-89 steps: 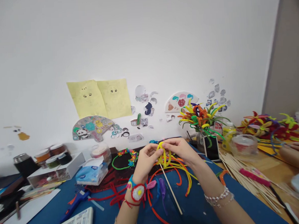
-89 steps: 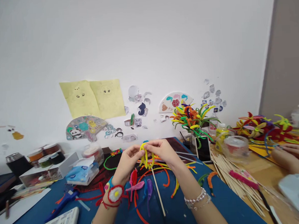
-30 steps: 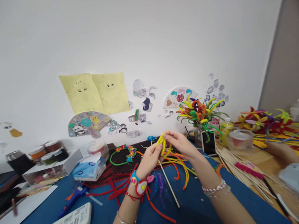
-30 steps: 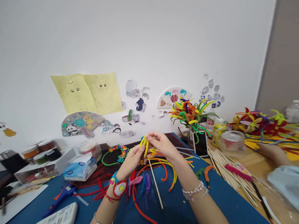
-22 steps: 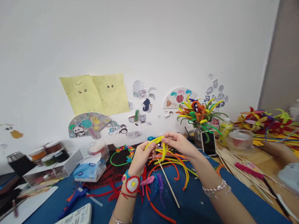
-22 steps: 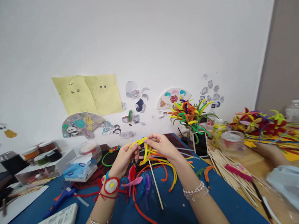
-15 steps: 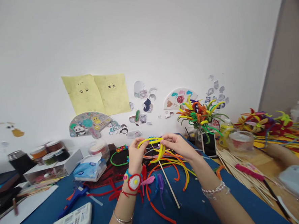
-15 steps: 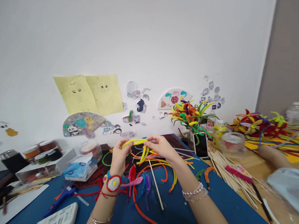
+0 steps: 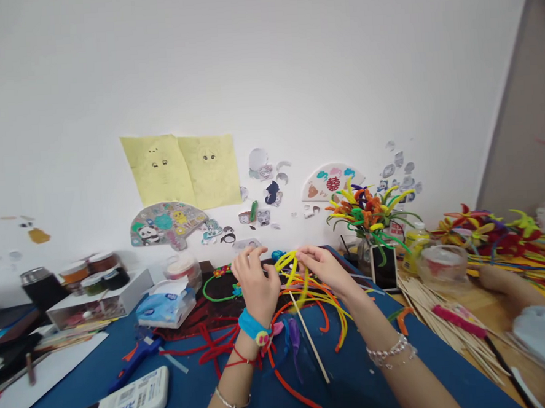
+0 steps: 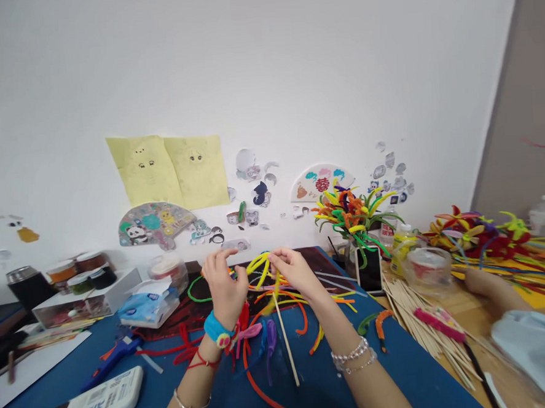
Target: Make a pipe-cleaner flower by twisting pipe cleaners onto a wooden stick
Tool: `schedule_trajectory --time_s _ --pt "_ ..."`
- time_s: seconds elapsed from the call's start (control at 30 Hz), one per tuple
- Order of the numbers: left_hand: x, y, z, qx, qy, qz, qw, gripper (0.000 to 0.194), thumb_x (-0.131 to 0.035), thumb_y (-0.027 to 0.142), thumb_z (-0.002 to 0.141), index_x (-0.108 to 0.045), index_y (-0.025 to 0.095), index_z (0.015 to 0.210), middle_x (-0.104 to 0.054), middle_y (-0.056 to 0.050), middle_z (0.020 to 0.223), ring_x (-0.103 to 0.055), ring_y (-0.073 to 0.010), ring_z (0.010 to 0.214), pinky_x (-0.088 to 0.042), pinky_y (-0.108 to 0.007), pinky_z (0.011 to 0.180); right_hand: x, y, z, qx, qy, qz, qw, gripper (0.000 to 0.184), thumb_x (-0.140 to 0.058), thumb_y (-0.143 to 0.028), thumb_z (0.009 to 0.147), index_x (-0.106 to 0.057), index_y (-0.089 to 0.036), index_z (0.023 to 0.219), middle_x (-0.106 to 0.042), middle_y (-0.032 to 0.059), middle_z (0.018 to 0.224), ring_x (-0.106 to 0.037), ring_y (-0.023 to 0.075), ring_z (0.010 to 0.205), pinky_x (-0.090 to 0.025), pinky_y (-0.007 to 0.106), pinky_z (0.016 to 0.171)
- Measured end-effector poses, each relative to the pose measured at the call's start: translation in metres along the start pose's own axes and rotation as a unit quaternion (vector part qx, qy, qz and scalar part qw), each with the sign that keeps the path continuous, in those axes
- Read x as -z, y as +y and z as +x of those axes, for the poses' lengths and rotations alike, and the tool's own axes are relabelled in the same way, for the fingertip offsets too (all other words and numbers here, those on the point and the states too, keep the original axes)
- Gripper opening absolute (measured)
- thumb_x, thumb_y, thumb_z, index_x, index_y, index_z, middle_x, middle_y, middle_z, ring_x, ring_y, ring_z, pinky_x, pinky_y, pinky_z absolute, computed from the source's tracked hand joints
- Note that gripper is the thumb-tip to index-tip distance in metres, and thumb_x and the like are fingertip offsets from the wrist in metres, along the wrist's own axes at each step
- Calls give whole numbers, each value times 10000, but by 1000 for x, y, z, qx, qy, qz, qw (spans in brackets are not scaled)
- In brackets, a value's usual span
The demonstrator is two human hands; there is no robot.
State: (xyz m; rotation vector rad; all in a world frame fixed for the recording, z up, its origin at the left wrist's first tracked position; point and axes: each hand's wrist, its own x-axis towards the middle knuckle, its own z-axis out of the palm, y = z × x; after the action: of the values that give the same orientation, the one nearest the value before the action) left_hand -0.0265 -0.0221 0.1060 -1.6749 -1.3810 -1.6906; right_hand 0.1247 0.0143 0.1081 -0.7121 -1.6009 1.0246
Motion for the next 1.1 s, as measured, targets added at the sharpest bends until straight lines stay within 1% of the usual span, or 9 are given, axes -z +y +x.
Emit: schedule_trajectory --time_s 0.13,0.27,0.43,0.57,0.63,0.8,0.93,1.03,1.1 --pt "1 7 -2 -51 -63 0 997 94 -493 178 751 -573 187 799 -501 -70 928 -453 -214 957 -302 -395 881 -5 -4 -3 8 -3 -60 998 247 -488 -401 772 -547 -162 796 -470 -41 577 -398 64 436 -333 188 427" --pt "0 10 -2 -76 -106 22 991 135 -530 317 758 -588 196 768 -514 -63 914 -453 -211 939 -274 -410 907 -7 -6 -4 44 -11 -121 992 233 -446 -355 798 -580 -165 812 -558 -3 699 -492 105 591 -405 219 559" --pt "-2 5 -3 -83 -114 75 987 137 -484 277 790 -589 190 788 -538 -60 872 -461 -200 902 -236 -421 939 -5 -4 -2 75 -43 -166 982 268 -408 -307 819 -613 -169 923 -634 42 891 -564 169 824 -420 281 761" --pt "-6 1 -5 -102 -128 100 981 151 -448 232 803 -576 180 742 -558 -56 835 -476 -195 875 -209 -429 957 -7 -6 -6 76 -51 -228 969 279 -378 -263 835 -602 -178 978 -628 56 993 -561 173 922 -390 280 827" --pt "-8 -1 -7 -101 -135 120 978 164 -433 222 805 -572 177 733 -563 -58 816 -480 -196 856 -209 -436 954 -10 -8 -10 71 -42 -286 955 270 -362 -248 844 -588 -186 980 -631 57 985 -567 171 906 -390 266 793" --pt "-14 -4 -11 -98 -145 140 975 160 -422 219 806 -562 171 745 -561 -69 791 -478 -206 820 -223 -459 929 -16 -7 -17 33 -4 -437 899 189 -365 -240 845 -546 -184 860 -638 49 742 -579 168 680 -333 233 589" --pt "-17 -7 -12 -69 -154 83 982 143 -422 219 805 -530 169 725 -548 -62 741 -489 -203 782 -283 -440 871 -14 -6 -15 51 12 -447 893 168 -366 -235 841 -525 -185 818 -615 44 703 -551 154 627 -294 229 551" --pt "-18 -11 -10 4 -218 -56 974 154 -398 245 819 -504 174 732 -517 -22 659 -483 -155 634 -380 -327 699 -11 -9 -13 76 10 -393 916 182 -358 -245 839 -527 -189 803 -589 17 667 -518 138 593 -301 225 541" --pt "-19 -11 -8 64 -252 -179 949 167 -383 275 829 -504 176 773 -511 -2 640 -477 -129 582 -391 -270 615 -8 -12 -12 89 -10 -350 932 186 -371 -260 829 -536 -189 783 -577 1 660 -494 127 581 -314 221 539"
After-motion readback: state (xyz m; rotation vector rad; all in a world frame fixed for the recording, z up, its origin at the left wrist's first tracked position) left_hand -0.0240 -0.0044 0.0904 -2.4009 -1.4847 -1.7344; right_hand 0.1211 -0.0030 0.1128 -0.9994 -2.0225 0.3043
